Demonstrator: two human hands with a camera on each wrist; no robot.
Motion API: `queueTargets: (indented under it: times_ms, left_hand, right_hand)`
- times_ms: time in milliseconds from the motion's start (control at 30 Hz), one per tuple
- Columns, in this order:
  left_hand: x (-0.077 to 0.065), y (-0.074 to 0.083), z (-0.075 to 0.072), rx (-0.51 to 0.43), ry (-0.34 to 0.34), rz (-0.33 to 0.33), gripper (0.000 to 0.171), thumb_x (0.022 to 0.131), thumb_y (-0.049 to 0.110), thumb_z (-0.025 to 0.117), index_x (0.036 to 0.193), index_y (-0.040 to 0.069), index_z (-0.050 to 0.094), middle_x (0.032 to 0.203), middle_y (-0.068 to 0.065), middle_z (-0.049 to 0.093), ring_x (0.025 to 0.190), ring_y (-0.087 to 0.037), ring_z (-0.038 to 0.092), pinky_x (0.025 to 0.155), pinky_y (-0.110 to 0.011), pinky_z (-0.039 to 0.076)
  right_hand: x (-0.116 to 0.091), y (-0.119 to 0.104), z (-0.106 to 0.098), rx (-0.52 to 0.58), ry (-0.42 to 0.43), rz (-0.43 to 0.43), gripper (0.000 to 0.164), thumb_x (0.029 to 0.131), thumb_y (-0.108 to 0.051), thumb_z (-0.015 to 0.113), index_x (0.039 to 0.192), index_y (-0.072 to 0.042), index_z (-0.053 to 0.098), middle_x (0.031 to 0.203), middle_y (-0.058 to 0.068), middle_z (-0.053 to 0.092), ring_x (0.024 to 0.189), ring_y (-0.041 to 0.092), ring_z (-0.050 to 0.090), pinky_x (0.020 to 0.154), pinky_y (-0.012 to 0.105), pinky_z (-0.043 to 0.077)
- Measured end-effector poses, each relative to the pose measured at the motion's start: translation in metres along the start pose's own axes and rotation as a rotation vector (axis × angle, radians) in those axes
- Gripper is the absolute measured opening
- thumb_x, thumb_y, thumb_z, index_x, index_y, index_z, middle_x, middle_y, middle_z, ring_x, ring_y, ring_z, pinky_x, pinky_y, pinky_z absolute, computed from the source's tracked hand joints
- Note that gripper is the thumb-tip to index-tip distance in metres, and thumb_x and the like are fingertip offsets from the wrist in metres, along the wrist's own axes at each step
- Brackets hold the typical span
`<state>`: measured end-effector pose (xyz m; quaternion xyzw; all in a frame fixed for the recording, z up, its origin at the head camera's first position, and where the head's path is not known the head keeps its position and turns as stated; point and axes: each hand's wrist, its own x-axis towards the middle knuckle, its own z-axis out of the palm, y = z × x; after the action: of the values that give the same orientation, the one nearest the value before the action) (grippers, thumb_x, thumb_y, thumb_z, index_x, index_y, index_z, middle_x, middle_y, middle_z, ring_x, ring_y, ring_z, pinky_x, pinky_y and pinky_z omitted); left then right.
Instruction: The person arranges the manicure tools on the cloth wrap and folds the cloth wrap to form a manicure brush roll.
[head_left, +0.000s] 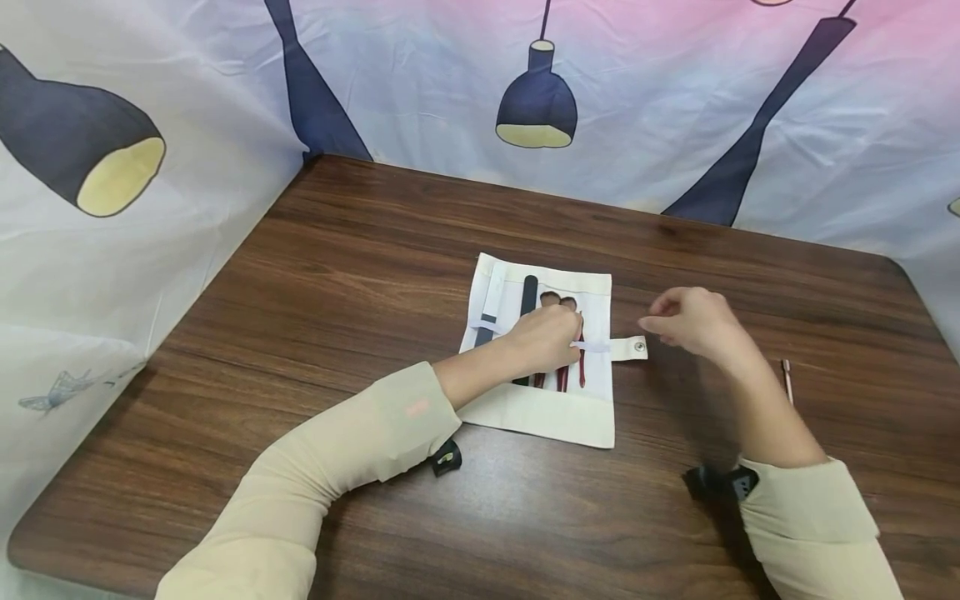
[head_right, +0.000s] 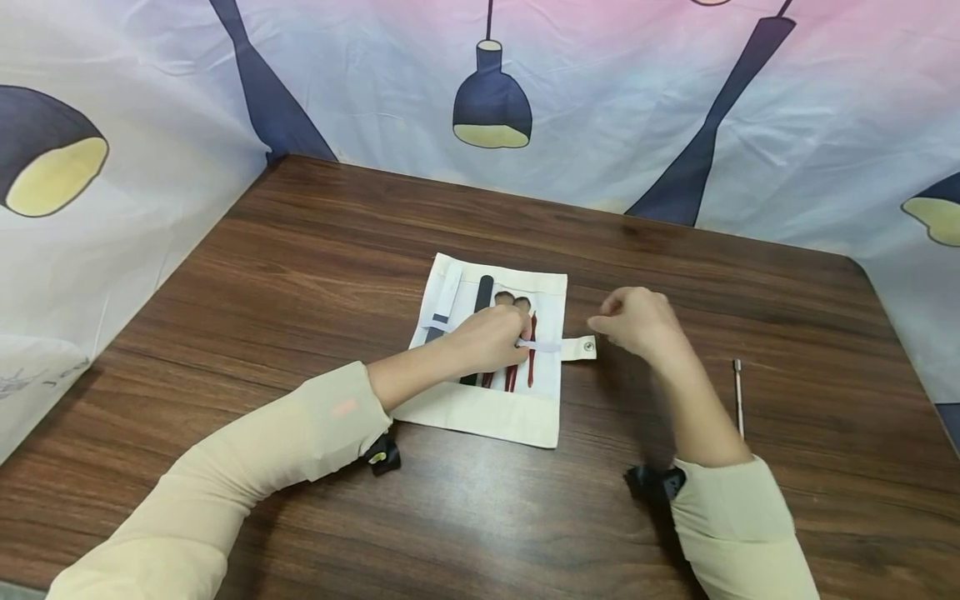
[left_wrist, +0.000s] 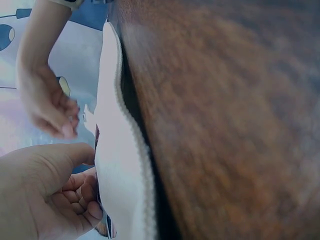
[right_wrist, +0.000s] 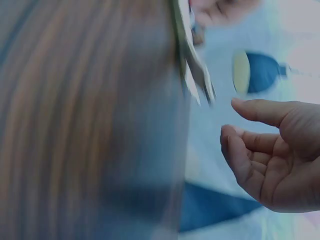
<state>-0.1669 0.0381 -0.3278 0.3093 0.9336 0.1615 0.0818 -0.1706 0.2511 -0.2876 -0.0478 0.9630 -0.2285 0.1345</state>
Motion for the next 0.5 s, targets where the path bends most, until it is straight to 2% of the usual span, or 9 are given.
queueTargets:
  times_ms: [300, 500]
  left_hand:
    - [-0.001, 0.000, 0.001, 0.000, 0.000, -0.015, 0.008, 0.082, 0.013, 0.062, 0.086, 0.006, 0.063, 0.081, -0.001, 0.058, 0.066, -0.013, 0.053, 0.055, -0.025, 0.043]
    - [-0.002, -0.001, 0.001, -0.011, 0.007, -0.017, 0.008, 0.082, 0.011, 0.062, 0.086, 0.005, 0.064, 0.079, -0.001, 0.057, 0.065, -0.012, 0.052, 0.055, -0.024, 0.042]
  right_hand:
    - [-0.035, 0.067, -0.036, -0.058, 0.006, 0.080, 0.057, 0.088, -0.048, 0.054, 0.112, 0.004, 0.053, 0.085, 0.012, 0.067, 0.072, 0.023, 0.064, 0.059, 0.035, 0.044]
    - [-0.051, 0.105, -0.045, -0.184, -0.032, 0.186, 0.065, 0.089, -0.047, 0.053, 0.117, 0.012, 0.047, 0.100, 0.030, 0.057, 0.091, 0.051, 0.048, 0.064, 0.050, 0.041]
